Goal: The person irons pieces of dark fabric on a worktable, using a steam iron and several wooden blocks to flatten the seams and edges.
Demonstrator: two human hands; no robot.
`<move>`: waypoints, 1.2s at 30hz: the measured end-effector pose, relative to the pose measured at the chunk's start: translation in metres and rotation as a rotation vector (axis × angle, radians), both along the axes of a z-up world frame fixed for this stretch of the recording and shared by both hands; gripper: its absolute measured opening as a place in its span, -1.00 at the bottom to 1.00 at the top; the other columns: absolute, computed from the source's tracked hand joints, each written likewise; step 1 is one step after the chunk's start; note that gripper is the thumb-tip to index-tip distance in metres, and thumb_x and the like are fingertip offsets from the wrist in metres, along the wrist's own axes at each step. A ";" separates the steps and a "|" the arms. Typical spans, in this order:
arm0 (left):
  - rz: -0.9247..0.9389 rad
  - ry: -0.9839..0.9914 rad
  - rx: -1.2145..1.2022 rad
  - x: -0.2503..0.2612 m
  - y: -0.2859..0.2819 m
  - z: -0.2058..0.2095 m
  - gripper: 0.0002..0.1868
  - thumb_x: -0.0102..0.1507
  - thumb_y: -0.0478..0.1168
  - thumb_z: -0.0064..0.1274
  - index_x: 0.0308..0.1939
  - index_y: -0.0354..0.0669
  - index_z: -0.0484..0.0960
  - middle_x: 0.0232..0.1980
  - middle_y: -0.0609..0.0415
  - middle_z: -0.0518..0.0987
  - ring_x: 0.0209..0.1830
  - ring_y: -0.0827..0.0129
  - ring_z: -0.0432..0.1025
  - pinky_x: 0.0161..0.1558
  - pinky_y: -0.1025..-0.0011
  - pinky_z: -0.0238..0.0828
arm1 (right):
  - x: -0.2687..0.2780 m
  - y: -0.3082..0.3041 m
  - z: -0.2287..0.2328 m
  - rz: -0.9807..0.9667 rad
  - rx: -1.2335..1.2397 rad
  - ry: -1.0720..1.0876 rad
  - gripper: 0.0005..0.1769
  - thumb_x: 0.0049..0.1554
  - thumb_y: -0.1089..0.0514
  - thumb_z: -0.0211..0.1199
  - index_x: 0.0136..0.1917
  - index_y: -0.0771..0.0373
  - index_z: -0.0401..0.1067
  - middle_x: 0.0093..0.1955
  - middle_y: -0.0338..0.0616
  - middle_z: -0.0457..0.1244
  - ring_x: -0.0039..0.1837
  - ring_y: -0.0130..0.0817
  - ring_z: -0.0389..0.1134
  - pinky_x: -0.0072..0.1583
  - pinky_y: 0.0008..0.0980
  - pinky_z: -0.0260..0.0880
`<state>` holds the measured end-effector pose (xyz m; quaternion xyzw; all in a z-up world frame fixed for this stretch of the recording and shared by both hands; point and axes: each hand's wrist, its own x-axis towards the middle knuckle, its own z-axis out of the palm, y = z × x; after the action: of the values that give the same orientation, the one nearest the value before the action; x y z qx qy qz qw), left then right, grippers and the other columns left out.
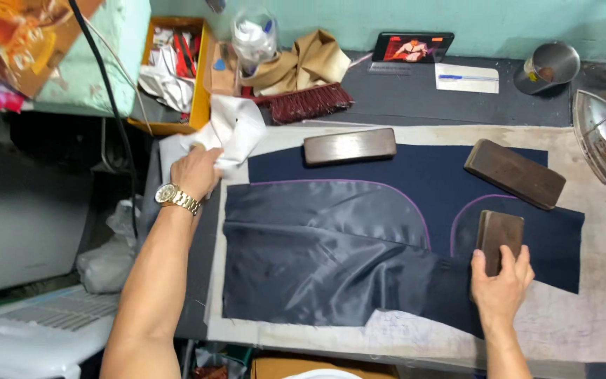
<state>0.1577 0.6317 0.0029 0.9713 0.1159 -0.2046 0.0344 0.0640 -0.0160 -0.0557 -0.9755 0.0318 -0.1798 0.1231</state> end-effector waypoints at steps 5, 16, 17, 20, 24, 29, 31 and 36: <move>0.002 -0.757 -0.356 0.024 0.026 -0.009 -0.87 0.23 -0.38 0.07 -0.24 -0.29 0.73 -0.33 -0.22 0.62 -0.34 -0.13 0.44 -0.33 0.02 0.30 | 0.000 -0.002 -0.005 -0.006 -0.048 -0.014 -0.47 0.23 0.02 0.39 0.31 0.47 0.53 0.52 0.56 0.20 0.36 0.47 0.24 0.38 0.15 0.23; 0.098 -1.547 -0.598 0.095 0.015 0.071 -0.81 0.19 -0.49 -0.16 -0.24 -0.40 0.58 -0.25 -0.13 0.62 -0.26 0.07 0.49 -0.28 0.23 0.39 | -0.002 0.001 -0.004 -0.102 -0.031 0.077 -0.42 0.25 -0.05 0.35 0.37 0.41 0.52 0.58 0.40 0.19 0.41 0.34 0.20 0.37 0.10 0.21; 0.077 -1.584 -0.623 0.096 0.017 0.073 -0.64 0.02 -0.64 -0.31 -0.25 -0.49 0.57 -0.22 -0.15 0.57 -0.19 0.05 0.48 -0.26 0.23 0.42 | -0.002 -0.001 -0.007 -0.099 -0.044 0.067 -0.43 0.24 -0.04 0.36 0.36 0.40 0.52 0.58 0.39 0.20 0.41 0.35 0.21 0.38 0.10 0.22; -0.099 -1.391 -0.932 0.092 0.002 0.101 -0.82 0.41 -0.47 -0.12 -0.04 -0.45 0.61 -0.10 -0.17 0.66 0.01 0.02 0.57 -0.20 0.21 0.70 | -0.002 0.003 -0.002 -0.079 -0.048 0.054 -0.44 0.27 -0.02 0.36 0.37 0.42 0.52 0.57 0.43 0.20 0.40 0.36 0.21 0.35 0.14 0.25; -0.081 -1.064 -1.387 0.103 -0.004 0.117 -0.55 0.24 -0.72 -0.15 0.14 -0.39 0.54 0.14 -0.23 0.57 0.24 -0.08 0.48 -0.05 0.16 0.81 | -0.003 0.001 -0.004 -0.038 -0.078 0.036 -0.46 0.27 0.01 0.38 0.36 0.44 0.52 0.54 0.46 0.23 0.35 0.41 0.24 0.36 0.11 0.23; -0.248 -1.267 -1.424 0.144 -0.017 0.132 -0.62 0.28 -0.70 -0.12 0.04 -0.27 0.57 -0.02 -0.06 0.62 0.01 0.09 0.57 -0.19 0.27 0.79 | -0.003 -0.004 -0.010 -0.078 -0.070 0.064 -0.43 0.27 -0.04 0.35 0.37 0.43 0.52 0.58 0.43 0.20 0.39 0.38 0.22 0.37 0.12 0.21; -0.179 -1.394 -1.216 0.152 -0.029 0.152 -0.60 0.13 -0.70 -0.22 -0.13 -0.27 0.55 -0.17 -0.01 0.58 -0.15 0.17 0.48 -0.26 0.32 0.56 | -0.003 -0.002 -0.009 -0.077 -0.073 0.059 -0.43 0.27 -0.04 0.34 0.36 0.43 0.52 0.57 0.40 0.21 0.37 0.38 0.22 0.36 0.12 0.22; -0.125 -1.596 -0.923 0.184 -0.075 0.161 -0.66 0.12 -0.56 -0.25 -0.20 -0.24 0.59 -0.24 -0.03 0.64 -0.22 0.16 0.52 -0.18 0.29 0.45 | -0.002 -0.007 -0.017 -0.078 -0.103 -0.003 -0.45 0.22 -0.03 0.39 0.33 0.41 0.54 0.54 0.41 0.24 0.33 0.36 0.27 0.36 0.07 0.26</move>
<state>0.3417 0.5569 0.1637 0.7190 -0.0879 0.4979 0.4768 0.0622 -0.0226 -0.0731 -0.9782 0.0603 -0.1875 0.0656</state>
